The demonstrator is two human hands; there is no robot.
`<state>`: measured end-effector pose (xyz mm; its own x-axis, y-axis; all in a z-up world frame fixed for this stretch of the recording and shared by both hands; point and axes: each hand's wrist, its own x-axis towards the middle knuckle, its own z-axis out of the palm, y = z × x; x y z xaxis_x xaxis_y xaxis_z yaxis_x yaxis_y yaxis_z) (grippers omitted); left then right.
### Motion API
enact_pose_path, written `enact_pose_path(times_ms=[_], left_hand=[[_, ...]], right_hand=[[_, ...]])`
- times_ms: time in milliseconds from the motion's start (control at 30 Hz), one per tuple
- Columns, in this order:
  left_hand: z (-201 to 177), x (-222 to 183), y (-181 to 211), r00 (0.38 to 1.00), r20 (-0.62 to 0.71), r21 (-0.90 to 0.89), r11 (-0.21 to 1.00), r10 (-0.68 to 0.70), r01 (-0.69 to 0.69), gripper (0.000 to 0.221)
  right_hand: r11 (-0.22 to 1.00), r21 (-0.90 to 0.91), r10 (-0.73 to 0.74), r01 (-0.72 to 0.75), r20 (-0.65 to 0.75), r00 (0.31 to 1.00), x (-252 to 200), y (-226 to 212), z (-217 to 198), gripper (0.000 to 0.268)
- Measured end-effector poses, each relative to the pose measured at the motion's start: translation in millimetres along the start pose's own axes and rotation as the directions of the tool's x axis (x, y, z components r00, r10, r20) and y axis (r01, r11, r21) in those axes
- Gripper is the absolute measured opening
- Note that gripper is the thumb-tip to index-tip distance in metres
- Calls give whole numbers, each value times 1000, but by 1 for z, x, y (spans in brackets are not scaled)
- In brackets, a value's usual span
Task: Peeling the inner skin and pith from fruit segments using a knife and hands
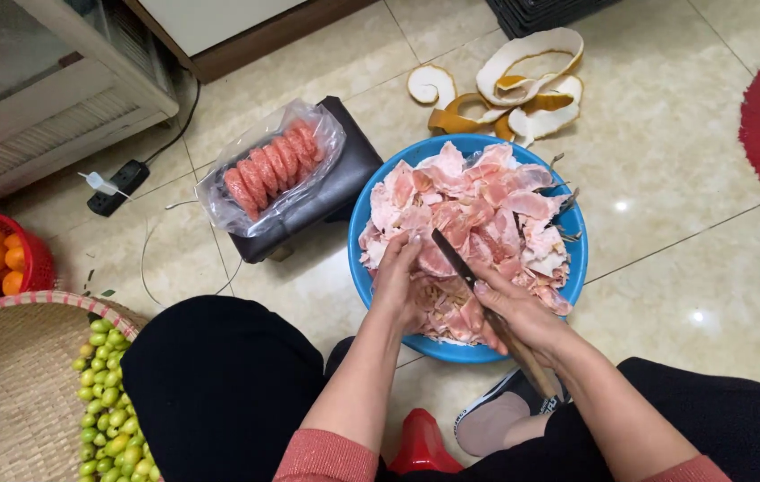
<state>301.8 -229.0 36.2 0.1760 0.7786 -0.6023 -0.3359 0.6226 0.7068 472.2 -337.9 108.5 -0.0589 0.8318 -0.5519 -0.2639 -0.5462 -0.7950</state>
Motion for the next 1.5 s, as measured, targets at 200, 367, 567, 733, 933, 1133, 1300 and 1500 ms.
enact_pose_path(times_ms=[200, 367, 567, 733, 933, 1133, 1300, 1500], left_hand=[[1, -14, 11, 991, 2, -11, 991, 134, -134, 42], [-9, 7, 4, 1000, -11, -176, 984, 16, -18, 28], [-18, 24, -10, 999, -13, -446, 894, -44, 33, 29], [-3, 15, 4, 993, -55, -489, 870, -105, 65, 32], [5, 4, 20, 995, -74, -392, 919, -67, 33, 32], [11, 1, 23, 995, -101, -362, 931, 5, -42, 34], [21, -17, 37, 994, -109, -364, 929, 27, -65, 31], [40, -33, 47, 989, -131, -545, 828, 69, -130, 19]], right_hand=[[993, -31, -117, 114, -88, 989, 10, 8, -26, 56], [990, -39, -138, 135, -69, 988, -7, 0, -11, 53], [885, -402, -264, 233, -20, 964, -17, 1, 2, 62], [689, -720, -166, 76, -55, 985, -33, -15, 28, 75], [597, -800, -206, 58, -83, 975, -38, -20, 30, 71], [605, -793, -203, 67, -73, 977, -39, -19, 32, 69], [583, -808, -227, 86, -61, 972, -35, -15, 29, 69], [564, -818, -262, 111, -50, 964, -33, -22, 36, 70]])
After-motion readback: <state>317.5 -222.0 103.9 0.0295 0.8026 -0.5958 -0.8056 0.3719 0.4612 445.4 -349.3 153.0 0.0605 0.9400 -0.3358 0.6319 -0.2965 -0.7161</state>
